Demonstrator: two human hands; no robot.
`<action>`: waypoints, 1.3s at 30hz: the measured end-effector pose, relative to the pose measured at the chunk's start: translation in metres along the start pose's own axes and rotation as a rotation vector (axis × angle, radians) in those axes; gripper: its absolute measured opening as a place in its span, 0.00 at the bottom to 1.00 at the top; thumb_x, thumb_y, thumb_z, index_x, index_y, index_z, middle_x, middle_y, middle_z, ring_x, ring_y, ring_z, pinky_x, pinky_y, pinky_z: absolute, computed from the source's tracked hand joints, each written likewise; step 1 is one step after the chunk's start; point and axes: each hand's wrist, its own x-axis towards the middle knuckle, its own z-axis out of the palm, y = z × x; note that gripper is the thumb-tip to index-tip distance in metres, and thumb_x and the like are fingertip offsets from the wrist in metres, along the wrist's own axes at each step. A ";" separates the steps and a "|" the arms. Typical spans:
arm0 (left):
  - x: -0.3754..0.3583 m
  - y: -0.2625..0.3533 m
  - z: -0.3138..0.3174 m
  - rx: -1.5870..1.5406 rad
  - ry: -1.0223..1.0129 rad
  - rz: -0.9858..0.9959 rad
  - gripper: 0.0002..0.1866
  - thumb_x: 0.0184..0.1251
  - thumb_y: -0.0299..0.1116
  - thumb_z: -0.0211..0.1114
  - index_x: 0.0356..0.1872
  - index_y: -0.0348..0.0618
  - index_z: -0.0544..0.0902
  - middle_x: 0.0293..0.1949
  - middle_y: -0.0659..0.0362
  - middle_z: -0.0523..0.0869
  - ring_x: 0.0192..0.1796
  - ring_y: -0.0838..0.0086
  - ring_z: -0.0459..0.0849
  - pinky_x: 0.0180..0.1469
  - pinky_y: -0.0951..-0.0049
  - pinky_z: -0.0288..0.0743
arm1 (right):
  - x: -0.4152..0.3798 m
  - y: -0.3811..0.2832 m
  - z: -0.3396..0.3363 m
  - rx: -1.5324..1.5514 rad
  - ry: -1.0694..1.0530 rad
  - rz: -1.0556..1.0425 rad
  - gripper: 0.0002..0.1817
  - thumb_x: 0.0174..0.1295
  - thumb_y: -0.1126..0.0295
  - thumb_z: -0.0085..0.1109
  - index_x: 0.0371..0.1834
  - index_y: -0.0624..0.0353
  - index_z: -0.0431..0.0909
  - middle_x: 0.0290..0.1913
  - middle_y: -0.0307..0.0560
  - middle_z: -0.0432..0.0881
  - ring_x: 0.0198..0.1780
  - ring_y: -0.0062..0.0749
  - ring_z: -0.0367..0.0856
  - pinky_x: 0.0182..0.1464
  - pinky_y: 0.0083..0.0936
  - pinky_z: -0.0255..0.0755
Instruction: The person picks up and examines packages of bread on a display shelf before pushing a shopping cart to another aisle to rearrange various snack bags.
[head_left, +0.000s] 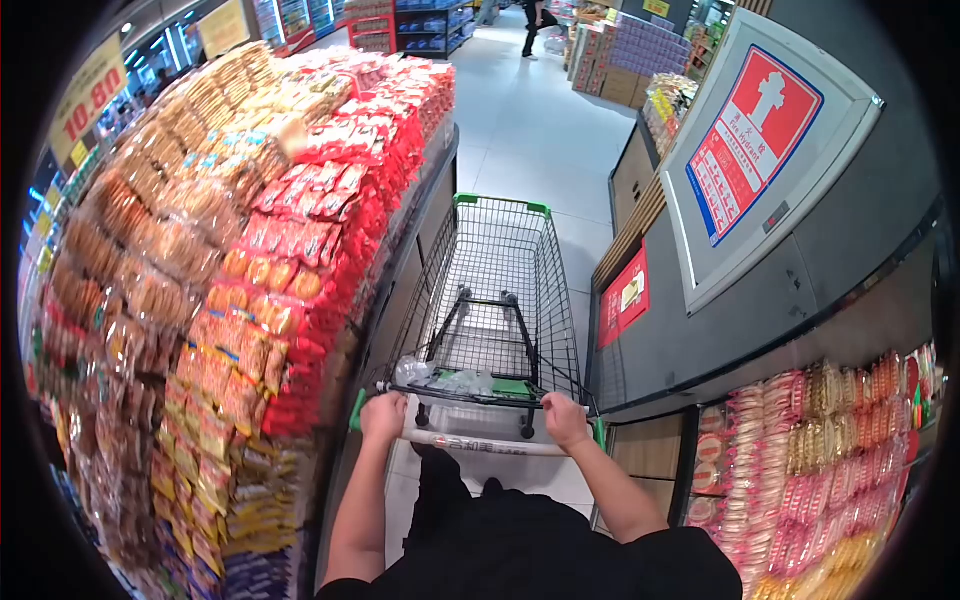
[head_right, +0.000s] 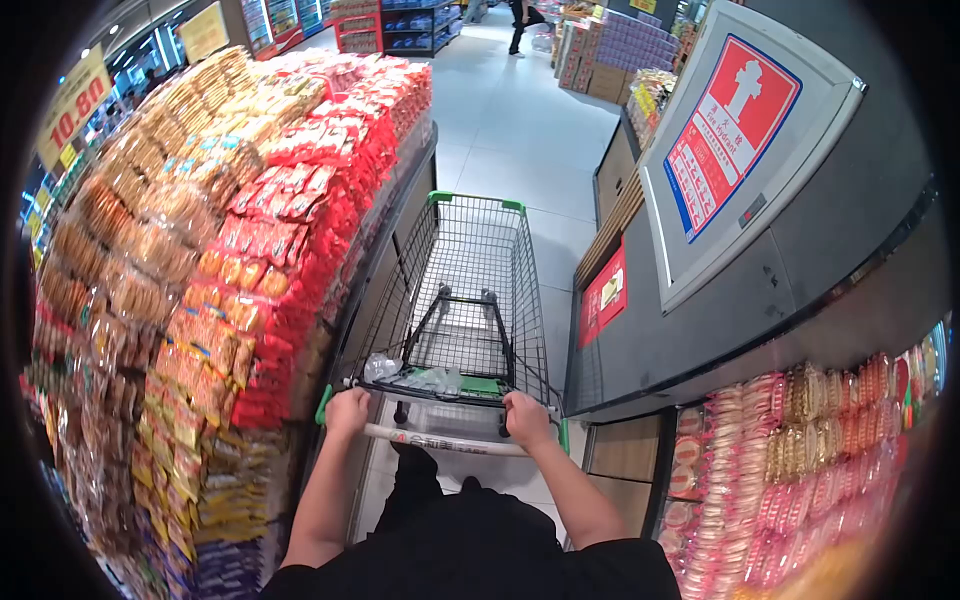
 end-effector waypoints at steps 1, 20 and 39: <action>-0.008 -0.001 0.004 -0.072 0.038 -0.017 0.10 0.68 0.41 0.63 0.39 0.50 0.89 0.39 0.50 0.90 0.44 0.52 0.88 0.47 0.53 0.80 | -0.006 0.002 -0.003 0.001 -0.014 -0.012 0.07 0.64 0.66 0.54 0.37 0.56 0.79 0.39 0.54 0.85 0.44 0.53 0.84 0.43 0.43 0.77; -0.097 -0.007 0.001 0.034 -0.045 -0.163 0.11 0.58 0.43 0.70 0.32 0.48 0.88 0.37 0.54 0.90 0.44 0.60 0.89 0.51 0.59 0.80 | -0.089 0.043 -0.013 -0.629 -0.552 0.166 0.22 0.57 0.59 0.68 0.57 0.43 0.83 0.41 0.49 0.89 0.47 0.44 0.88 0.49 0.41 0.80; -0.124 -0.033 -0.001 0.116 -0.001 -0.104 0.18 0.67 0.47 0.58 0.35 0.46 0.89 0.39 0.49 0.90 0.45 0.53 0.88 0.50 0.52 0.80 | -0.125 0.017 -0.009 -0.537 -0.611 0.172 0.27 0.55 0.67 0.59 0.62 0.37 0.81 0.48 0.48 0.89 0.52 0.44 0.87 0.53 0.41 0.79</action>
